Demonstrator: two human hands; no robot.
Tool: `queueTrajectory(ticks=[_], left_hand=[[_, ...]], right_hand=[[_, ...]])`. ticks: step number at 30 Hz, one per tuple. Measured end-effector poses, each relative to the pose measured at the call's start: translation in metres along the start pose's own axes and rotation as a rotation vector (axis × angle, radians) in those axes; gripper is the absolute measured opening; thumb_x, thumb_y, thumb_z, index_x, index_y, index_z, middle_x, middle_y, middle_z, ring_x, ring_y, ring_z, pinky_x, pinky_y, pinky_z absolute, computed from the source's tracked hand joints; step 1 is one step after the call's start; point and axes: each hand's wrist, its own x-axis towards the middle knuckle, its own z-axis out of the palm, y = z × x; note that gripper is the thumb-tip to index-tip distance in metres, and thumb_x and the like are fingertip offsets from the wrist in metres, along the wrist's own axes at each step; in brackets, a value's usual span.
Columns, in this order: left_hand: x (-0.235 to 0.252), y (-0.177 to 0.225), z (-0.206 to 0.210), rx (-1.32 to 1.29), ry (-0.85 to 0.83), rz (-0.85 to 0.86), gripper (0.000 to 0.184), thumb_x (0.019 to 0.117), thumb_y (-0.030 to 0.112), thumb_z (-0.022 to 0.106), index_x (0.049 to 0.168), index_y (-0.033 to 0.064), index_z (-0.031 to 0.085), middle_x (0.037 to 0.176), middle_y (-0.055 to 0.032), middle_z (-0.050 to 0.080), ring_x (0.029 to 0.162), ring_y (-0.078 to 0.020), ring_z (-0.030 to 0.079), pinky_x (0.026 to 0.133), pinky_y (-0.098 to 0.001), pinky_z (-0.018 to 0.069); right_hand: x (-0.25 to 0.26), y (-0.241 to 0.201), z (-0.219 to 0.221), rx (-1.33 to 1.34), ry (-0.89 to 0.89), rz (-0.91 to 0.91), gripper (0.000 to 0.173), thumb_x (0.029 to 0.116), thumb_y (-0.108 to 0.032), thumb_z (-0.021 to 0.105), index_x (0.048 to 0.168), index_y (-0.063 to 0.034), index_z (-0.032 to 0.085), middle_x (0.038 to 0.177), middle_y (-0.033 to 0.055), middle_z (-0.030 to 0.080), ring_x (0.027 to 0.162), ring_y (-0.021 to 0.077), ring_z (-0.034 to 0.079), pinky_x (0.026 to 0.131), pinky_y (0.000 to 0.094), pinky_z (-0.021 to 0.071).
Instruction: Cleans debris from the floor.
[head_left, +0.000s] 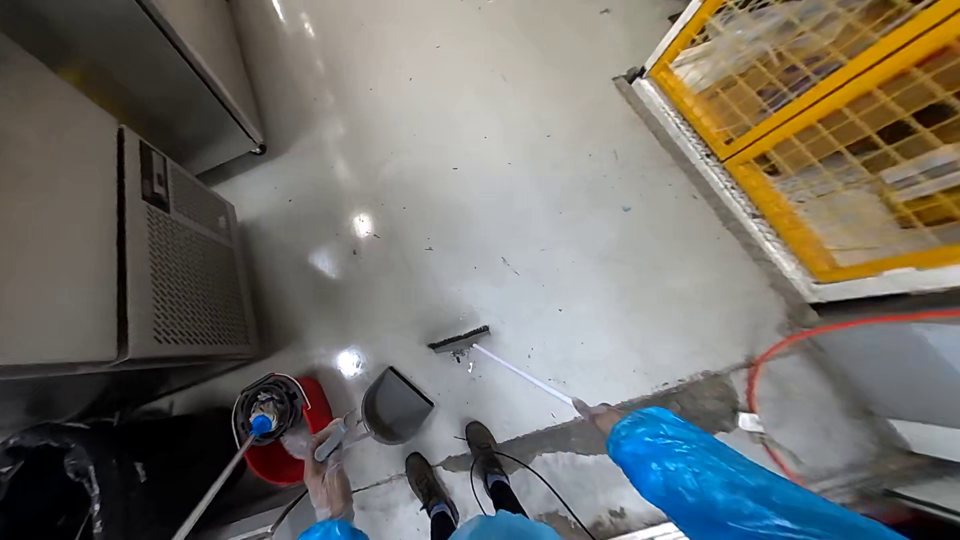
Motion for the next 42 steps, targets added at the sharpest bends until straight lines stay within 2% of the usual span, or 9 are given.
queueTrajectory(ticks=[4, 7, 13, 19, 23, 29, 34, 36, 42], left_hand=[[0.0, 0.005, 0.02, -0.015, -0.084, -0.018, 0.021, 0.0854, 0.001, 0.054, 0.102, -0.0104, 0.058, 0.107, -0.0115, 0.069, 0.106, -0.0093, 0.065, 0.094, -0.0232, 0.0531], [-0.002, 0.009, 0.04, -0.01, -0.132, -0.016, 0.022, 0.0852, 0.002, 0.053, 0.103, -0.0116, 0.058, 0.108, -0.0126, 0.068, 0.106, -0.0092, 0.065, 0.093, -0.0224, 0.0527], [-0.013, 0.001, 0.069, 0.001, -0.194, -0.091, 0.021, 0.086, -0.008, 0.055, 0.106, -0.0144, 0.059, 0.107, -0.0159, 0.068, 0.101, -0.0086, 0.064, 0.09, -0.0202, 0.052], [-0.02, -0.021, 0.063, -0.071, -0.238, -0.178, 0.008, 0.0891, -0.011, 0.052, 0.095, -0.013, 0.056, 0.121, -0.0232, 0.067, 0.117, -0.021, 0.064, 0.101, -0.0306, 0.0515], [-0.019, -0.026, 0.053, -0.025, -0.23, -0.212, 0.004, 0.0895, -0.014, 0.055, 0.093, -0.0131, 0.057, 0.119, -0.022, 0.069, 0.113, -0.0189, 0.066, 0.099, -0.0291, 0.0525], [-0.021, -0.032, 0.053, 0.007, -0.273, -0.202, 0.009, 0.0905, -0.012, 0.056, 0.098, -0.0138, 0.061, 0.117, -0.0196, 0.069, 0.109, -0.0157, 0.065, 0.097, -0.0277, 0.0521], [-0.025, -0.033, 0.049, -0.002, -0.266, -0.228, 0.007, 0.0928, -0.012, 0.056, 0.098, -0.0144, 0.06, 0.117, -0.0196, 0.07, 0.109, -0.015, 0.066, 0.098, -0.0266, 0.0518], [-0.024, -0.032, 0.048, 0.014, -0.262, -0.224, 0.007, 0.0923, -0.012, 0.056, 0.098, -0.0142, 0.061, 0.116, -0.0194, 0.07, 0.108, -0.0147, 0.066, 0.097, -0.0263, 0.0516], [-0.021, -0.027, 0.046, 0.019, -0.256, -0.259, 0.007, 0.0935, -0.013, 0.058, 0.099, -0.0141, 0.062, 0.115, -0.0192, 0.07, 0.106, -0.0141, 0.066, 0.097, -0.0257, 0.0518]], right_hand=[[-0.018, 0.044, -0.001, 0.026, 0.135, -0.04, 0.046, 0.1105, -0.018, 0.047, 0.153, 0.001, 0.046, 0.149, 0.0316, 0.052, 0.144, 0.0429, 0.047, 0.121, 0.0544, 0.0331], [-0.023, 0.067, -0.015, -0.183, 0.111, 0.037, 0.065, 0.1032, -0.012, 0.058, 0.163, -0.0114, 0.032, 0.15, 0.0283, 0.053, 0.142, 0.0445, 0.049, 0.119, 0.0573, 0.0363], [0.045, 0.139, 0.01, 0.08, 0.163, 0.171, 0.06, 0.099, -0.011, 0.065, 0.153, 0.0036, 0.043, 0.148, 0.0304, 0.053, 0.142, 0.0416, 0.049, 0.119, 0.0543, 0.0367], [0.086, 0.089, 0.095, 0.158, 0.129, 0.236, 0.053, 0.0995, -0.014, 0.066, 0.144, 0.0096, 0.05, 0.148, 0.0284, 0.054, 0.143, 0.0343, 0.049, 0.119, 0.0448, 0.0375], [0.018, 0.017, 0.122, 0.201, -0.053, 0.167, 0.052, 0.1086, -0.015, 0.052, 0.152, 0.0098, 0.039, 0.155, 0.0295, 0.045, 0.149, 0.0324, 0.042, 0.123, 0.0418, 0.0324], [0.031, -0.016, 0.184, 0.35, -0.113, 0.151, 0.047, 0.1117, -0.016, 0.042, 0.148, 0.0131, 0.042, 0.153, 0.0304, 0.047, 0.147, 0.0322, 0.044, 0.122, 0.0416, 0.0328], [-0.031, -0.042, 0.188, 0.179, -0.233, 0.055, 0.046, 0.1126, -0.016, 0.04, 0.15, 0.0105, 0.042, 0.155, 0.0289, 0.046, 0.149, 0.0333, 0.043, 0.123, 0.0449, 0.0315], [-0.049, -0.041, 0.178, -0.041, -0.247, -0.055, 0.052, 0.1051, -0.013, 0.055, 0.152, 0.0052, 0.043, 0.153, 0.0272, 0.049, 0.146, 0.0352, 0.046, 0.121, 0.0489, 0.0347], [-0.081, 0.029, 0.106, -0.108, -0.121, -0.184, 0.056, 0.1029, -0.016, 0.058, 0.157, -0.0106, 0.045, 0.146, 0.0259, 0.058, 0.138, 0.0416, 0.054, 0.116, 0.0587, 0.04]])
